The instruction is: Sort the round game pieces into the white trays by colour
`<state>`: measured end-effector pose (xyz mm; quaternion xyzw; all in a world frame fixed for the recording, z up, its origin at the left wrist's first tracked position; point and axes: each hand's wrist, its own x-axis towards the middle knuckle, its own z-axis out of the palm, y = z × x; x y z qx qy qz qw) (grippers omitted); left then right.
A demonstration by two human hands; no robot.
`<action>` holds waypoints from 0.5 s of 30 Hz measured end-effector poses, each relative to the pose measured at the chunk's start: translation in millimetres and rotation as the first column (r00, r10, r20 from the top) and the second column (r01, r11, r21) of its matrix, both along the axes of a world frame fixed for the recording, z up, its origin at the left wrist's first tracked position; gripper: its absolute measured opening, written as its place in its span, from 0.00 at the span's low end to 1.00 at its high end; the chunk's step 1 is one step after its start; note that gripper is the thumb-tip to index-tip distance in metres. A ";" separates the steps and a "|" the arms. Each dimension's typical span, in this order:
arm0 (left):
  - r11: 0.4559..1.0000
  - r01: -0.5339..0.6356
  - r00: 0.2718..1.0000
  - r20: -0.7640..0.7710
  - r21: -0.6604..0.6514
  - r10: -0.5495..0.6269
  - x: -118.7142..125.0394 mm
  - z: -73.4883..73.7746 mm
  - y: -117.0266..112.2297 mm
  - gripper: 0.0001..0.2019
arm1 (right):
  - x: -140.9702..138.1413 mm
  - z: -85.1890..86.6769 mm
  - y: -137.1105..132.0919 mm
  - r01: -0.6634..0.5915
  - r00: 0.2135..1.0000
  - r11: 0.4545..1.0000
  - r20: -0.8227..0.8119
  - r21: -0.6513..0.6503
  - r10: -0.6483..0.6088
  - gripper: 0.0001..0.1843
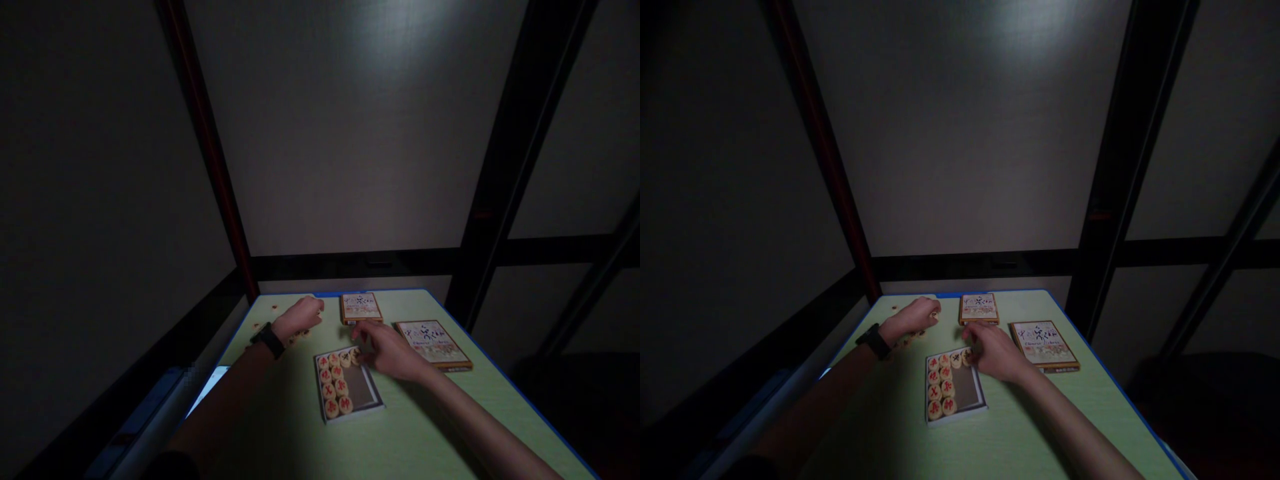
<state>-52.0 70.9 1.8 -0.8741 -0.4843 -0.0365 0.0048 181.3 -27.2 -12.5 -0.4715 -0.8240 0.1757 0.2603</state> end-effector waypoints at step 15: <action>0.975 0.223 0.970 -0.103 0.004 -0.221 79.6 1.8 -133.5 0.10 | 14.1 7.5 7.8 -0.062 0.998 0.997 -0.007 -0.037 0.062 0.19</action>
